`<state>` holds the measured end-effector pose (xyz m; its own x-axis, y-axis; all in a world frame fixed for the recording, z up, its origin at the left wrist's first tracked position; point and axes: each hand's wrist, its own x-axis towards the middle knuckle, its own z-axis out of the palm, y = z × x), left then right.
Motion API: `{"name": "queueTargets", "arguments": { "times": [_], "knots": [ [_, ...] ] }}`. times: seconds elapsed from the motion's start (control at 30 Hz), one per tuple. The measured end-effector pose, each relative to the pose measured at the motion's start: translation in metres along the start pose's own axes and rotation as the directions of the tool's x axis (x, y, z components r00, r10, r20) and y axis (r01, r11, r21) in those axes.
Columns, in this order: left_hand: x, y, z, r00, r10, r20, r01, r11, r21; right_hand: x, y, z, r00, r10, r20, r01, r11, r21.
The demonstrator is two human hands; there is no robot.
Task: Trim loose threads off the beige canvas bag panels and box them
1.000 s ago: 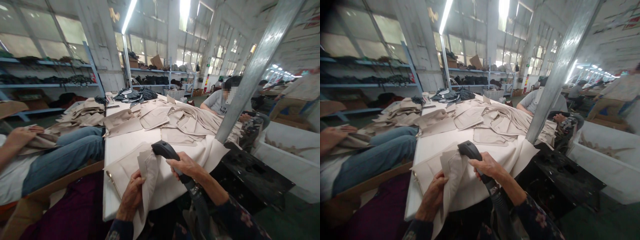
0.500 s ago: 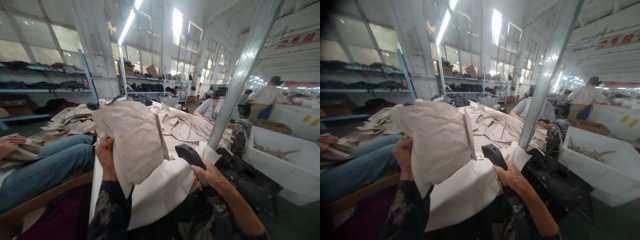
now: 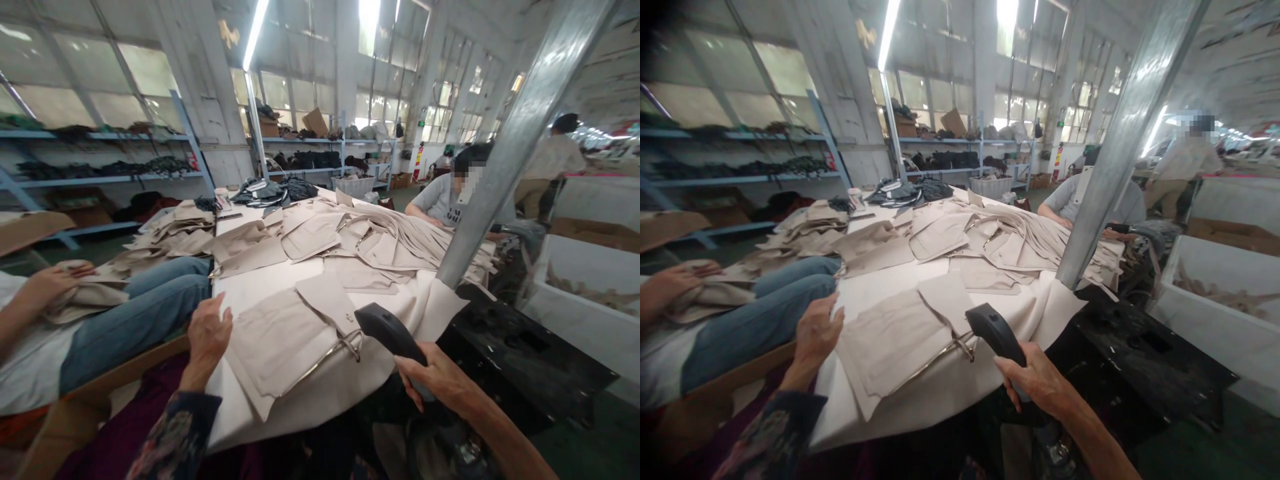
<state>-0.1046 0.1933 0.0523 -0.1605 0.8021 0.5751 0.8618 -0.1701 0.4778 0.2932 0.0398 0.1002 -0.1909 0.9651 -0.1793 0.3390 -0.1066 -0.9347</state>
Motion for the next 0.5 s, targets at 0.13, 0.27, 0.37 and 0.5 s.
{"name": "queueTargets", "arguments": {
  "times": [0.13,0.27,0.37,0.5],
  "knots": [
    [0.043,0.031,0.048,0.849,0.363,0.384,-0.405,0.914,0.032,0.000,0.005,0.011,0.998,0.055,0.016,-0.055,0.998,-0.013],
    [0.059,0.056,0.097,0.713,0.490,0.502,-0.501,0.857,-0.124,-0.003,0.006,0.019,0.996,0.074,0.039,-0.074,0.997,-0.015],
    [0.061,0.067,0.117,0.643,0.545,0.538,-0.500,0.831,-0.244,-0.004,0.004,0.021,0.997,0.059,0.054,-0.057,0.998,-0.031],
    [0.068,0.073,0.115,0.674,0.522,0.523,-0.397,0.853,-0.339,-0.002,0.004,0.019,0.996,0.076,0.042,-0.074,0.995,-0.065]
  ]
}}
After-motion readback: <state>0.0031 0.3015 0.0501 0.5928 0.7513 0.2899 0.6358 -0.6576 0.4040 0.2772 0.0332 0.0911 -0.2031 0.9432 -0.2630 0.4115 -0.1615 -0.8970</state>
